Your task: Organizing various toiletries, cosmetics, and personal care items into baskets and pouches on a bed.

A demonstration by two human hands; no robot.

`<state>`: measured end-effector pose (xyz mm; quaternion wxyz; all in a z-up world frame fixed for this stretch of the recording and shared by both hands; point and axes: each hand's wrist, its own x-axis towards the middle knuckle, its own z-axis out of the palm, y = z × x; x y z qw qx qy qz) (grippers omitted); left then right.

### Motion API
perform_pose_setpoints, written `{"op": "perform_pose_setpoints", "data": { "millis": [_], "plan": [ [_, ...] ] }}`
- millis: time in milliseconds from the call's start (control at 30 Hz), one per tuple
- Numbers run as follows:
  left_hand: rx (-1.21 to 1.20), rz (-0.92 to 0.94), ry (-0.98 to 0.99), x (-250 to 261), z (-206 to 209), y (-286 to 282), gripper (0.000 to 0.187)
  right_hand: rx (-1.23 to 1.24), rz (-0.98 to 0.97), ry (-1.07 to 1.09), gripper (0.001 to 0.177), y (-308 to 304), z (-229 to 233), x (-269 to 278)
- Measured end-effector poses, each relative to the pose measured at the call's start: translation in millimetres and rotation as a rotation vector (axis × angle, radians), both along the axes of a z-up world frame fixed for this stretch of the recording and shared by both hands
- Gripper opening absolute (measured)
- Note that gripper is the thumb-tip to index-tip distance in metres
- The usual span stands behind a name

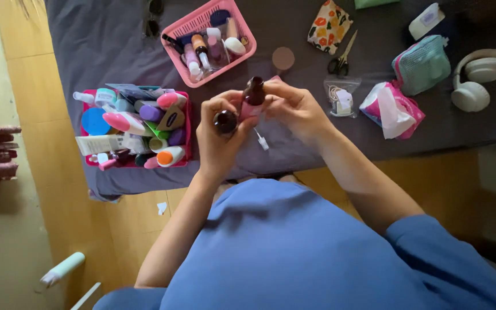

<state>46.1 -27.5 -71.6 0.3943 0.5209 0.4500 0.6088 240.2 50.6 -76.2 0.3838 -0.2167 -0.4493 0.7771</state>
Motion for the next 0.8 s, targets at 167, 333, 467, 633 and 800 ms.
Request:
{"op": "perform_pose_setpoints", "data": {
  "millis": [167, 333, 467, 633, 800],
  "plan": [
    [0.044, 0.104, 0.023, 3.2, -12.7, -12.6, 0.042, 0.191, -0.232, -0.903, 0.060, 8.9, -144.0, 35.7],
    [0.042, 0.172, -0.030, 1.3, -21.1, -20.6, 0.042, 0.650, -0.362, -1.472, 0.072, 1.7, -236.0, 54.6],
    [-0.015, 0.151, 0.013, 1.0, -16.1, -31.5, 0.040, 0.646, -0.300, -1.514, 0.048, -5.6, -263.8, 61.6],
    [-0.034, 0.144, 0.052, 5.7, -25.8, -31.3, 0.037, 0.794, -0.251, -1.616, 0.034, 8.5, -259.1, 82.1],
    [-0.040, 0.132, 0.091, -1.4, -36.4, -33.3, 0.035, -0.086, -0.427, -0.554, 0.026, 33.9, -192.6, 98.8]
  ]
}}
